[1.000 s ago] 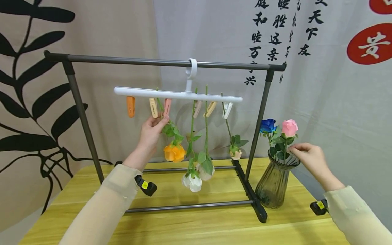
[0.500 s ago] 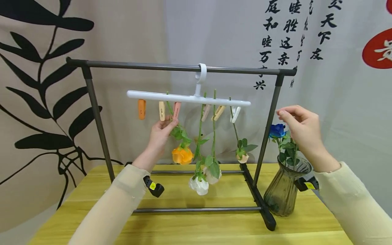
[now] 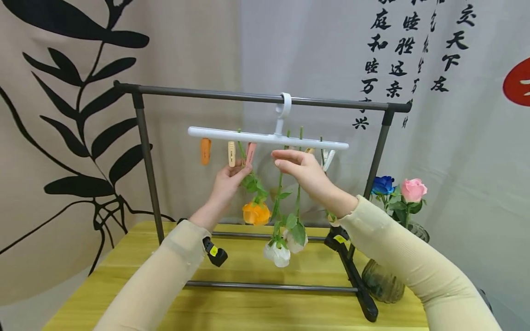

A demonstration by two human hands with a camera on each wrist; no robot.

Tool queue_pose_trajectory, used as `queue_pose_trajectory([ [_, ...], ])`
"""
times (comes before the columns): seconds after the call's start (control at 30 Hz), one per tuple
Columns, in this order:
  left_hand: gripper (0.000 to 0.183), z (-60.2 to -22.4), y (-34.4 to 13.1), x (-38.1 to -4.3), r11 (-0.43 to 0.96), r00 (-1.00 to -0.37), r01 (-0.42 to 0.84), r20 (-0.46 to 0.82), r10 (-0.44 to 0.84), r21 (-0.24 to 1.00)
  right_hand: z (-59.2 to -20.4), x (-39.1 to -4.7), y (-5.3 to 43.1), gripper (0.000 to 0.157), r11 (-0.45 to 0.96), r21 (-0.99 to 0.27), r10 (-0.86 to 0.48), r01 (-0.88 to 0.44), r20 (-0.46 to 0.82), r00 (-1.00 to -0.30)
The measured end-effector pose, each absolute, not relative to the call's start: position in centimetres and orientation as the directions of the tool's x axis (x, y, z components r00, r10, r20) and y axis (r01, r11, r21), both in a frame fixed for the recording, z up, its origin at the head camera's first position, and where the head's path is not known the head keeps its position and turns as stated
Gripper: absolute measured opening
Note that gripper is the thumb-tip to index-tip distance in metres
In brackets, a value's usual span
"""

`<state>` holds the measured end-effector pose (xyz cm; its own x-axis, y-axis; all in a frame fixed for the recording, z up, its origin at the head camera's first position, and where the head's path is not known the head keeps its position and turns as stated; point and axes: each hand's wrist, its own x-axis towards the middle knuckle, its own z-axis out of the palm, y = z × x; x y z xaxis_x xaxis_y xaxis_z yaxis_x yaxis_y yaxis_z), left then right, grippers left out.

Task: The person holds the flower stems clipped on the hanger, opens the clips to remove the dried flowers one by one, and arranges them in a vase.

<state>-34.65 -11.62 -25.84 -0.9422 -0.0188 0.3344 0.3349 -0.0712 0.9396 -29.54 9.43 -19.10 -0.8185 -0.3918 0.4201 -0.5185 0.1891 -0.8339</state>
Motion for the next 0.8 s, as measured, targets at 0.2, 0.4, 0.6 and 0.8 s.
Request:
queue_pose_trajectory([
  [0.2,0.045,-25.8,-11.5,-34.6,-0.065,-0.942,0.334,0.336,0.017,0.94,-20.0,-32.5,6.1,0.055,-0.054,-0.954,-0.389,-0.295,0.293,-0.874],
  [0.4,0.046,-25.8,-11.4,-34.3,-0.041,-0.945,0.324,0.325,0.043,0.945,-20.6,-35.5,3.8,0.041,-0.309,-0.918,-0.391,-0.248,0.36,-0.847],
  [0.6,0.042,-25.9,-10.8,-34.3,-0.04,-0.941,0.333,0.334,0.044,0.942,-20.3,-37.2,3.2,0.016,-0.421,-0.871,-0.362,-0.252,0.416,-0.834],
  [0.8,0.056,-26.5,-10.4,-34.4,-0.049,-0.948,0.317,0.319,0.025,0.947,-20.2,-37.3,2.9,0.015,-0.397,-0.884,-0.354,-0.248,0.396,-0.847],
])
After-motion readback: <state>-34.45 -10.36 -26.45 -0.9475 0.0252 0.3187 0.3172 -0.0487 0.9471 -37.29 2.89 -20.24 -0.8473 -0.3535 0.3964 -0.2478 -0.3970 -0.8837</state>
